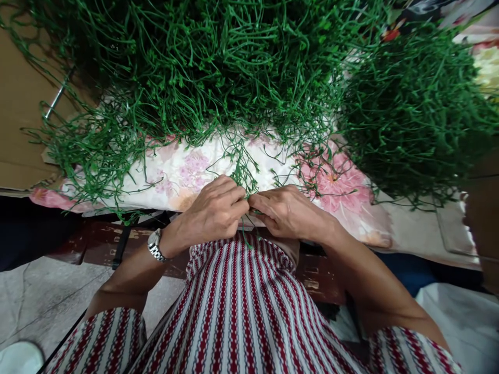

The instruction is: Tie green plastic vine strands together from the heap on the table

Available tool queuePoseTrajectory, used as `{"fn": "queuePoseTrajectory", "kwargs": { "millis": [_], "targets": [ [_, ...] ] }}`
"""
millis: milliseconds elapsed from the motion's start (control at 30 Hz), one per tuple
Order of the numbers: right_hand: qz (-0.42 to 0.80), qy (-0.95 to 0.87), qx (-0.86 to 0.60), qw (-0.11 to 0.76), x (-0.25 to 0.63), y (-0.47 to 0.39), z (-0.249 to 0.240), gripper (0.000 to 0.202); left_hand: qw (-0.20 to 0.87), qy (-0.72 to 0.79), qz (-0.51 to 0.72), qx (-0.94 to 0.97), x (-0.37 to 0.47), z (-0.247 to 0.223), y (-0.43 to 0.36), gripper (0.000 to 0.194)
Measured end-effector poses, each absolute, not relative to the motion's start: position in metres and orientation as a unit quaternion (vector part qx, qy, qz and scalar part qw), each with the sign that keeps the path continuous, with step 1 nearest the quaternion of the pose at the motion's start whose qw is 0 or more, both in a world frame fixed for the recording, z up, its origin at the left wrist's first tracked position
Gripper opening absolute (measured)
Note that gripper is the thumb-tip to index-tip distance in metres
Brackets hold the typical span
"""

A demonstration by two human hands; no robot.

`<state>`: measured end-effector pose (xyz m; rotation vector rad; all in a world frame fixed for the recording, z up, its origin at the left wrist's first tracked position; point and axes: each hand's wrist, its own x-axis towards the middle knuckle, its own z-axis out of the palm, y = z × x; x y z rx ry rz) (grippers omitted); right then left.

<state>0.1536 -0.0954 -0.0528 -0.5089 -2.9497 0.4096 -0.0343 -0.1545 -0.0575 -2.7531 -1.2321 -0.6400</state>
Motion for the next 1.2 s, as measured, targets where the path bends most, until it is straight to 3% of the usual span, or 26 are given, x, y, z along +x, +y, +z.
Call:
{"fn": "queuePoseTrajectory", "kwargs": {
  "millis": [200, 367, 467, 600, 933, 1200],
  "targets": [
    [0.193, -0.964, -0.179, 0.042, 0.153, -0.096, -0.056, 0.005, 0.03, -0.4, -0.185, -0.897, -0.036, -0.054, -0.155, 0.017],
    [0.272, -0.928, -0.213, 0.137, 0.15, -0.101, -0.068, 0.025, 0.041, -0.434, -0.23, -0.87, -0.03, -0.054, -0.155, 0.016],
    [0.276, -0.929, -0.188, 0.16, 0.152, -0.101, -0.072, 0.024, 0.011, -0.424, -0.212, -0.88, -0.027, -0.057, -0.155, 0.017],
    [0.228, -0.956, -0.157, 0.095, 0.156, -0.095, -0.067, 0.015, 0.001, -0.382, -0.161, -0.91, -0.024, -0.06, -0.156, 0.015],
    [0.141, -0.981, -0.128, -0.036, 0.161, -0.095, -0.061, 0.014, -0.003, -0.323, -0.079, -0.943, -0.018, -0.062, -0.162, 0.014],
    [0.106, -0.987, -0.098, -0.074, 0.162, -0.098, -0.055, 0.015, -0.041, -0.28, -0.052, -0.958, -0.018, -0.063, -0.16, 0.012]
  ]
}}
